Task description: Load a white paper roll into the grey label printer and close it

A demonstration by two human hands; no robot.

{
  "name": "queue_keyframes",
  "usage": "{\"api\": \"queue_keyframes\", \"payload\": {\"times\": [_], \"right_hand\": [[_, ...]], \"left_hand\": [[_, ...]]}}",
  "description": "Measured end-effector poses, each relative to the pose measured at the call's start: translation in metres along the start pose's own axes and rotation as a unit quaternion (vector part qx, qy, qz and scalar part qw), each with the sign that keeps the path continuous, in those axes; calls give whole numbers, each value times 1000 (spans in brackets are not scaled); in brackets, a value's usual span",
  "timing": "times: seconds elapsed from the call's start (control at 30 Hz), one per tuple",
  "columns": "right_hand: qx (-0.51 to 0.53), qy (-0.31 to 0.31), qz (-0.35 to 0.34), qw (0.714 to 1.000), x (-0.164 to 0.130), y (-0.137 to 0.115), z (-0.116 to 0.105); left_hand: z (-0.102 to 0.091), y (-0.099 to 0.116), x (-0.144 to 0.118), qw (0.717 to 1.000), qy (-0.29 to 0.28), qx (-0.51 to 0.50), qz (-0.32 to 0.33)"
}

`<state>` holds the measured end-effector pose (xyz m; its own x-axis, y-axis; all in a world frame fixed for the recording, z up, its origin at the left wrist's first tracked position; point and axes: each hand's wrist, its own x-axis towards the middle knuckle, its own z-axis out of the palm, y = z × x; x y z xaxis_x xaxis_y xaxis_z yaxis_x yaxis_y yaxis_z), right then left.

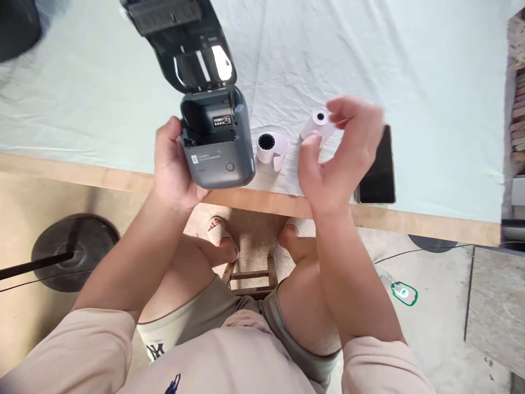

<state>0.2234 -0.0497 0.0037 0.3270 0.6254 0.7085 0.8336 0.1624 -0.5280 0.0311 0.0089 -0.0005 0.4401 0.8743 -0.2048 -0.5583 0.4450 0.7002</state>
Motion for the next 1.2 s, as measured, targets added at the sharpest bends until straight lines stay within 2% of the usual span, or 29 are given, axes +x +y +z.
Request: {"api": "queue_keyframes", "payload": {"times": [0.07,0.17,0.27,0.33,0.5,0.57,0.67,0.7,0.77,0.8,0.87,0.93,1.07,1.2], "right_hand": [[-62,1,14,998,5,19,3],[-99,-88,85,988,7,42,13],[-116,-147,108,976,5,47,19],[-119,-153,101,976,5,44,20],[-64,-124,134,981,11,44,23],[11,-74,130,989,19,40,22],[126,15,28,992,30,17,14],[137,8,-15,990,32,4,10],[153,-65,-89,982,32,-22,3],[144,-127,-120,974,30,-35,1],[78,-218,-143,962,25,-53,0],[-5,-274,-142,951,21,-62,2],[-112,-331,-109,930,21,-63,5],[-147,-330,-81,929,24,-63,4]], "left_hand": [[1,0,0,1000,2,10,-3],[1,-1,0,999,24,22,-6],[1,-2,0,999,28,20,0],[0,-3,0,1000,17,16,5],[-1,-4,0,1000,13,22,-10],[-1,-4,0,1000,12,20,-19],[-3,-5,0,999,0,18,-28],[-4,-6,0,999,-6,19,-28],[-6,-8,0,999,-14,23,-22],[-6,-8,0,999,-13,27,-17],[-7,-10,-1,999,-2,39,-1],[-6,-10,-2,998,2,57,16],[-6,-10,-3,996,-19,85,30],[-6,-10,-2,994,-38,90,37]]}}
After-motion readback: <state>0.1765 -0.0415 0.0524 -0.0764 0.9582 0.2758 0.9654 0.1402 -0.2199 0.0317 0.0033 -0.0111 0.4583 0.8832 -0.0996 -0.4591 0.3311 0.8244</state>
